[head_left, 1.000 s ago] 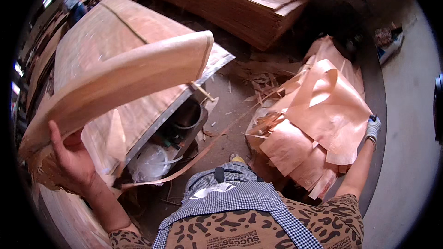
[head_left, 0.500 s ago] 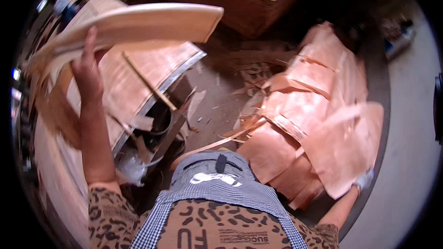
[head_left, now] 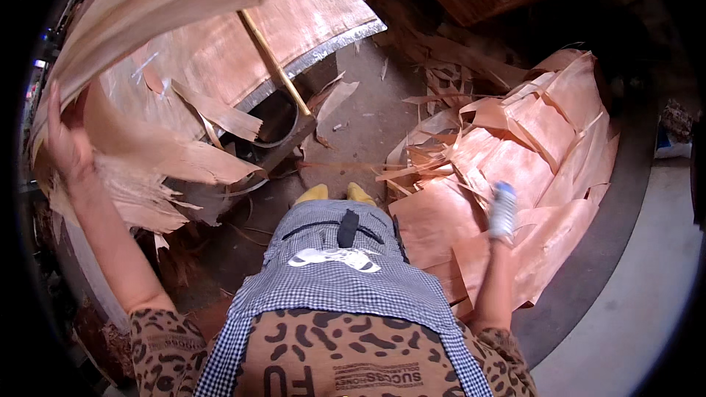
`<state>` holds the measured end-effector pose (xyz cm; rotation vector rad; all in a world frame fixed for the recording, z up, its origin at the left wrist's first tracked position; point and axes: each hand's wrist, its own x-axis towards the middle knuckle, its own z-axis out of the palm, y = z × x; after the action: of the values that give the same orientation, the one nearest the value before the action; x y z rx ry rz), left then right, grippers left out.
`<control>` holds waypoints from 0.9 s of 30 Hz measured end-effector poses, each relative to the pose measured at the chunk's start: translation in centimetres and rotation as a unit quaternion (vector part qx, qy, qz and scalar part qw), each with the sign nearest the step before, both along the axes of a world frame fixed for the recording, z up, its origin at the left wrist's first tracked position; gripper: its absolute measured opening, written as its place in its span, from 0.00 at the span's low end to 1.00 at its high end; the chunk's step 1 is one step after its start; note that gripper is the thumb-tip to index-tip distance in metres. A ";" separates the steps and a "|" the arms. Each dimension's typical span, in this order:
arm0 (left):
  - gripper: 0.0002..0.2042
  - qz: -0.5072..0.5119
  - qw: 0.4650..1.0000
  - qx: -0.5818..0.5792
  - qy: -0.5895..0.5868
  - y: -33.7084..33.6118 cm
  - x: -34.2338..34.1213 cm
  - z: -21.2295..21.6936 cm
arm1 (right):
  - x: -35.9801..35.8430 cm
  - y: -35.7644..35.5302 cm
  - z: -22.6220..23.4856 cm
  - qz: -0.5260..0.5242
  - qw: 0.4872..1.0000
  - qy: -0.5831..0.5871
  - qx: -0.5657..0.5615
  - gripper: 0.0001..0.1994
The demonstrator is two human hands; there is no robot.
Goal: The person sorts and inspects wood veneer sheets by hand, using a small utility blade to trim edges and tape to secure sections.
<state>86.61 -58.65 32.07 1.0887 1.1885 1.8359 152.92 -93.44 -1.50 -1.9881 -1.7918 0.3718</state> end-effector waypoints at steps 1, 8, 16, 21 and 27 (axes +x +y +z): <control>0.17 0.008 0.999 0.004 0.035 -0.8 -1.3 -0.2 | -5.6 5.2 -1.8 -0.100 0.961 -0.196 -0.168 0.10; 0.18 0.170 0.980 -0.008 0.105 -11.5 -11.2 1.7 | -25.8 24.7 0.3 0.035 0.987 0.145 0.057 0.14; 0.16 0.313 0.945 0.057 -0.074 -26.8 -21.3 1.7 | -41.0 35.8 -1.2 0.082 0.836 0.532 -0.101 0.20; 0.16 0.430 0.885 0.137 -0.117 -30.6 -25.4 -1.1 | -46.6 34.0 5.0 0.144 0.851 0.504 -0.020 0.07; 0.18 0.526 0.815 0.237 -0.057 -31.0 -29.7 0.0 | -48.4 28.8 4.6 0.126 0.855 0.485 -0.132 0.18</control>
<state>56.95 -89.67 32.11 0.4996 1.4307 3.1280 104.50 -64.62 3.13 -1.2626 -1.3227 1.4649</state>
